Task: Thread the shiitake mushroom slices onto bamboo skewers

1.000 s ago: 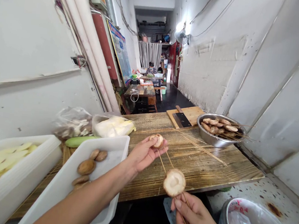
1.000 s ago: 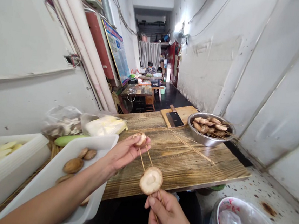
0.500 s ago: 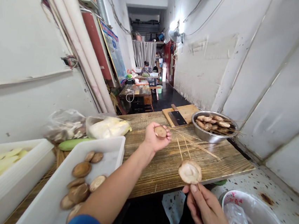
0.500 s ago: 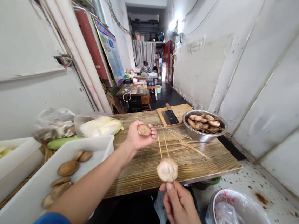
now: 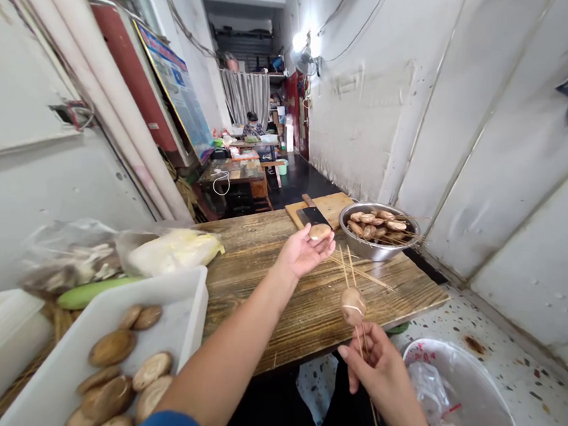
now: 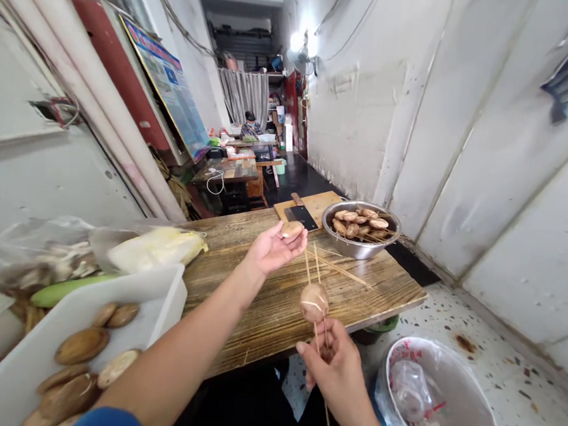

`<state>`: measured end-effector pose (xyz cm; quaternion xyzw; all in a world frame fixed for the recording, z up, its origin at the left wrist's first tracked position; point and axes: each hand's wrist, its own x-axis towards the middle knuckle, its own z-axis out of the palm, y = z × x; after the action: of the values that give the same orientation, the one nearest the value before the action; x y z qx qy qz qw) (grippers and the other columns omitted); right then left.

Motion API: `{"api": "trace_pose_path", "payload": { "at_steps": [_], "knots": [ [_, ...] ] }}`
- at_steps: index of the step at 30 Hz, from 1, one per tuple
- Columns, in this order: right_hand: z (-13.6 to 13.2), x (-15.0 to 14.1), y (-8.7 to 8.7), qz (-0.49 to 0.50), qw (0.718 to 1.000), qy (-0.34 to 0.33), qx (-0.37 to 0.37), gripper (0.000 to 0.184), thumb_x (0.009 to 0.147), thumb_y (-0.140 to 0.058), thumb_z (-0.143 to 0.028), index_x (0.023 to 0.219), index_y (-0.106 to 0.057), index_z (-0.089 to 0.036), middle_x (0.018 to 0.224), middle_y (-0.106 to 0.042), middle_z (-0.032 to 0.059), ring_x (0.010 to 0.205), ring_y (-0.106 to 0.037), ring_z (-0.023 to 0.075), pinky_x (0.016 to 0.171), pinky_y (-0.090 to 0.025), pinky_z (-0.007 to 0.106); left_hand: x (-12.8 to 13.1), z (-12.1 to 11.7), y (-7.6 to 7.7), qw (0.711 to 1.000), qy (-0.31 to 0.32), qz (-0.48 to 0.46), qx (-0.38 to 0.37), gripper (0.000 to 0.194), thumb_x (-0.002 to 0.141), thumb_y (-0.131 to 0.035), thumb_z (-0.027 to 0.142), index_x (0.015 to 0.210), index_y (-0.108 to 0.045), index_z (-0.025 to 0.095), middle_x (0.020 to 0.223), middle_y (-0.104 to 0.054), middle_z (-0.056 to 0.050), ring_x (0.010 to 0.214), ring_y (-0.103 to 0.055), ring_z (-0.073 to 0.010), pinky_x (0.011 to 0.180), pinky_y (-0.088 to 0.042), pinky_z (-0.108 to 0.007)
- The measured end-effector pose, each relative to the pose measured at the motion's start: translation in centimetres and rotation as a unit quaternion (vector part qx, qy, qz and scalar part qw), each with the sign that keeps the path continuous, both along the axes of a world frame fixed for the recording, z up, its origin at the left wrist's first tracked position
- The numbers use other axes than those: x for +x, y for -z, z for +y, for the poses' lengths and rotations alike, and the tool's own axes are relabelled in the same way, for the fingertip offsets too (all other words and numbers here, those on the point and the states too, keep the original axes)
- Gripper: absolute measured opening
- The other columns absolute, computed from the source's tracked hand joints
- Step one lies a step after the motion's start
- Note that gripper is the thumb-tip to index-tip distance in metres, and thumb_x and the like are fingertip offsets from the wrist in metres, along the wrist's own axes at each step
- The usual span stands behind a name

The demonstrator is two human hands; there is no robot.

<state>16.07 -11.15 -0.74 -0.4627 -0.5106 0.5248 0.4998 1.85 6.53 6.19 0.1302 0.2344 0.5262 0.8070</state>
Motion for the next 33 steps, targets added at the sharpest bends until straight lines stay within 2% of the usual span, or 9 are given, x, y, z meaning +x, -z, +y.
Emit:
{"api": "trace_pose_path", "payload": {
  "at_steps": [4, 9, 11, 13, 16, 19, 23, 27, 33],
  "knots": [
    [-0.4, 0.1, 0.3, 0.046, 0.998, -0.006, -0.036, 0.045, 0.074, -0.071, -0.038, 0.088, -0.032, -0.025, 0.060, -0.049, -0.0131, 0.028, -0.042, 0.0031, 0.028, -0.032, 0.013, 1.2, -1.7, 1.9, 0.997, -0.061, -0.035, -0.026, 0.027, 0.092, -0.041, 0.029, 0.081, -0.057, 0.010, 0.084, -0.065, -0.012, 0.097, -0.064, -0.0243, 0.075, -0.057, -0.033],
    [-2.1, 1.5, 0.3, 0.090, 0.993, -0.049, -0.057, 0.046, 0.077, -0.070, -0.036, 0.102, -0.032, -0.027, 0.073, -0.054, -0.0093, 0.029, -0.048, 0.0036, 0.027, -0.031, 0.012, 1.2, -3.7, 4.0, 0.998, -0.035, -0.054, -0.016, 0.028, 0.092, -0.040, 0.028, 0.089, -0.059, 0.008, 0.092, -0.066, -0.015, 0.101, -0.062, -0.0240, 0.079, -0.057, -0.031],
    [-2.6, 2.2, 0.2, 0.093, 0.992, -0.063, -0.064, 0.039, 0.084, -0.064, -0.037, 0.108, -0.035, -0.025, 0.064, -0.051, -0.0102, 0.027, -0.042, 0.0016, 0.028, -0.026, 0.010, 0.7, -4.4, 4.1, 0.998, -0.013, -0.066, 0.013, 0.024, 0.092, -0.041, 0.022, 0.094, -0.059, 0.006, 0.097, -0.066, -0.016, 0.105, -0.061, -0.0236, 0.086, -0.054, -0.032],
    [-2.9, 2.6, 0.1, 0.111, 0.986, -0.095, -0.082, 0.030, 0.088, -0.058, -0.039, 0.107, -0.041, -0.021, 0.055, -0.044, -0.0118, 0.027, -0.029, -0.0017, 0.030, -0.018, 0.010, 0.0, -4.9, 4.0, 0.997, 0.005, -0.060, 0.043, 0.023, 0.091, -0.042, 0.018, 0.099, -0.059, 0.005, 0.104, -0.065, -0.017, 0.109, -0.059, -0.0244, 0.092, -0.051, -0.035],
    [-3.1, 2.4, 0.5, 0.161, 0.970, -0.133, -0.128, 0.029, 0.087, -0.059, -0.042, 0.098, -0.051, -0.017, 0.054, -0.037, -0.0115, 0.033, -0.017, -0.0032, 0.032, -0.011, 0.011, -0.9, -5.4, 3.8, 0.998, -0.004, 0.005, 0.067, 0.024, 0.090, -0.047, 0.021, 0.100, -0.060, 0.004, 0.105, -0.065, -0.020, 0.107, -0.060, -0.0261, 0.095, -0.048, -0.040],
    [-3.3, 1.6, 1.2, 0.198, 0.953, -0.146, -0.177, 0.032, 0.088, -0.055, -0.047, 0.088, -0.055, -0.015, 0.054, -0.038, -0.0100, 0.031, -0.021, -0.0026, 0.030, -0.014, 0.011, -1.8, -5.7, 3.7, 0.997, -0.019, 0.053, 0.044, 0.024, 0.089, -0.049, 0.023, 0.095, -0.061, 0.003, 0.101, -0.067, -0.019, 0.100, -0.063, -0.0242, 0.093, -0.050, -0.039],
    [-3.7, 0.4, 2.0, 0.205, 0.934, -0.192, -0.219, 0.030, 0.087, -0.057, -0.047, 0.085, -0.051, -0.018, 0.048, -0.039, -0.0117, 0.026, -0.020, -0.0009, 0.025, -0.017, 0.011, -2.6, -6.1, 3.6, 0.999, 0.011, 0.033, 0.009, 0.027, 0.091, -0.044, 0.025, 0.096, -0.060, 0.003, 0.098, -0.067, -0.017, 0.098, -0.064, -0.0229, 0.092, -0.050, -0.039],
    [-4.0, -0.3, 1.8, 0.172, 0.939, -0.195, -0.227, 0.036, 0.088, -0.052, -0.053, 0.088, -0.050, -0.017, 0.042, -0.037, -0.0132, 0.025, -0.018, -0.0004, 0.025, -0.016, 0.010, -2.8, -6.4, 3.5, 1.000, 0.018, 0.020, 0.008, 0.026, 0.092, -0.041, 0.022, 0.097, -0.061, 0.006, 0.097, -0.068, -0.015, 0.097, -0.064, -0.0209, 0.091, -0.051, -0.037],
    [-4.3, -0.6, 1.2, 0.148, 0.949, -0.159, -0.230, 0.043, 0.084, -0.052, -0.060, 0.081, -0.049, -0.017, 0.041, -0.033, -0.0140, 0.026, -0.016, -0.0014, 0.026, -0.017, 0.010, -2.7, -6.4, 3.4, 0.999, -0.037, 0.016, -0.018, 0.023, 0.091, -0.042, 0.020, 0.096, -0.059, 0.005, 0.099, -0.066, -0.018, 0.100, -0.063, -0.0239, 0.090, -0.052, -0.037]
  ]
}}
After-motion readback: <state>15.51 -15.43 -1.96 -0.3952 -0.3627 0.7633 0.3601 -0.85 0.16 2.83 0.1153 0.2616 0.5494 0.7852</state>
